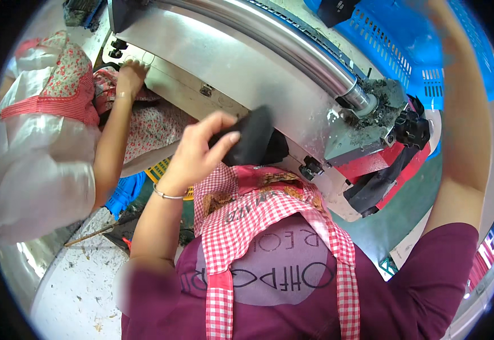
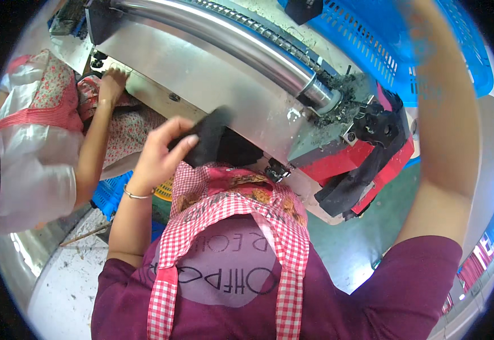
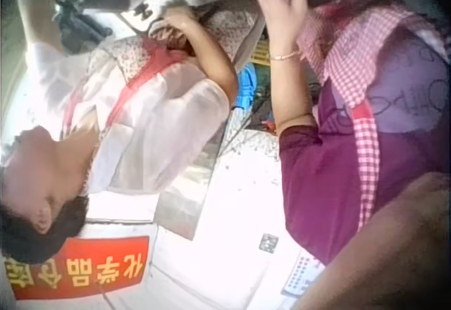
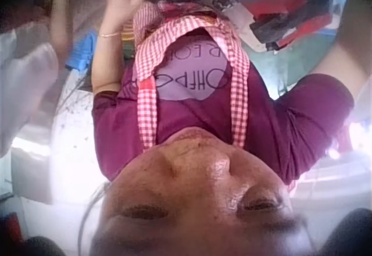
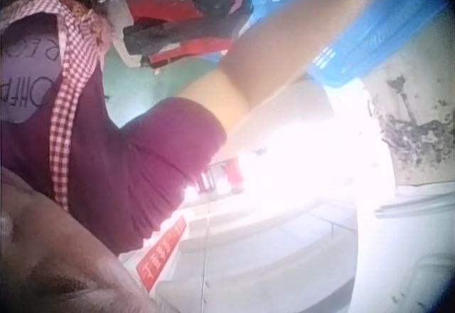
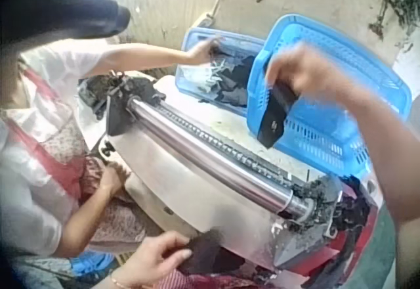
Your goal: The person uses a roller machine to apply glue to several black shoe components. They pick up individual pieces from a blue basket, feed them through the machine rollers, and stack the finished parts.
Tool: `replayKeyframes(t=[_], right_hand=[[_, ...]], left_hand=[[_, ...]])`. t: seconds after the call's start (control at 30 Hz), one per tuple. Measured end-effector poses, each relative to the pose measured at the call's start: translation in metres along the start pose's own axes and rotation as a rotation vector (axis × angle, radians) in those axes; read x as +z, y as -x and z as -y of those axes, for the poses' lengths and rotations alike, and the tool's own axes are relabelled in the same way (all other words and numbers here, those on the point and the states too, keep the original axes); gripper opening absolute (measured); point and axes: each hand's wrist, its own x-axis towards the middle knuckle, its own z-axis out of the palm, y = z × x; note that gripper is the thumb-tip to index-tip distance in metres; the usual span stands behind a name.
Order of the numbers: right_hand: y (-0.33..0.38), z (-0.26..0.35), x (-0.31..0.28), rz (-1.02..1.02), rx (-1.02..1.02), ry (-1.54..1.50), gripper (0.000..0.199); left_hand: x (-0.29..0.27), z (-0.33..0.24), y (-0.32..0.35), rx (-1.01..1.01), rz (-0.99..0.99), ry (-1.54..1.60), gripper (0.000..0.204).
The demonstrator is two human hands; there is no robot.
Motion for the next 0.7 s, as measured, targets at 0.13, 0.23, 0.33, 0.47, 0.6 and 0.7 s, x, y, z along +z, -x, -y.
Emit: replayKeyframes(t=[0.13, 0.23, 0.33, 0.47, 0.6, 0.7], right_hand=[[0.016, 0.000, 0.094, 0.418, -0.094, -0.081, 0.014], [0.031, -0.009, 0.104, 0.608, 0.138, -0.082, 0.039], [0.038, -0.009, 0.104, 0.674, 0.367, -0.403, 0.030], [0.044, -0.035, 0.109, 0.669, 0.525, -0.684, 0.027], [0.034, -0.035, 0.084, 0.401, 0.698, -1.091, 0.023], [0.034, -0.020, 0.032, 0.158, 0.620, -1.172, 0.017]], left_hand=[[-0.010, -0.036, -0.041, -0.049, -0.105, -0.116, 0.035], [0.007, -0.032, -0.083, 0.143, -0.243, -0.261, 0.045], [-0.001, -0.045, -0.072, -0.012, -0.129, -0.166, 0.051], [-0.020, 0.019, -0.026, -0.234, 0.182, 0.111, 0.033], [0.045, 0.065, -0.016, -0.208, 0.203, -0.357, 0.043], [0.092, 0.106, -0.024, 0.248, 0.085, -0.620, 0.036]])
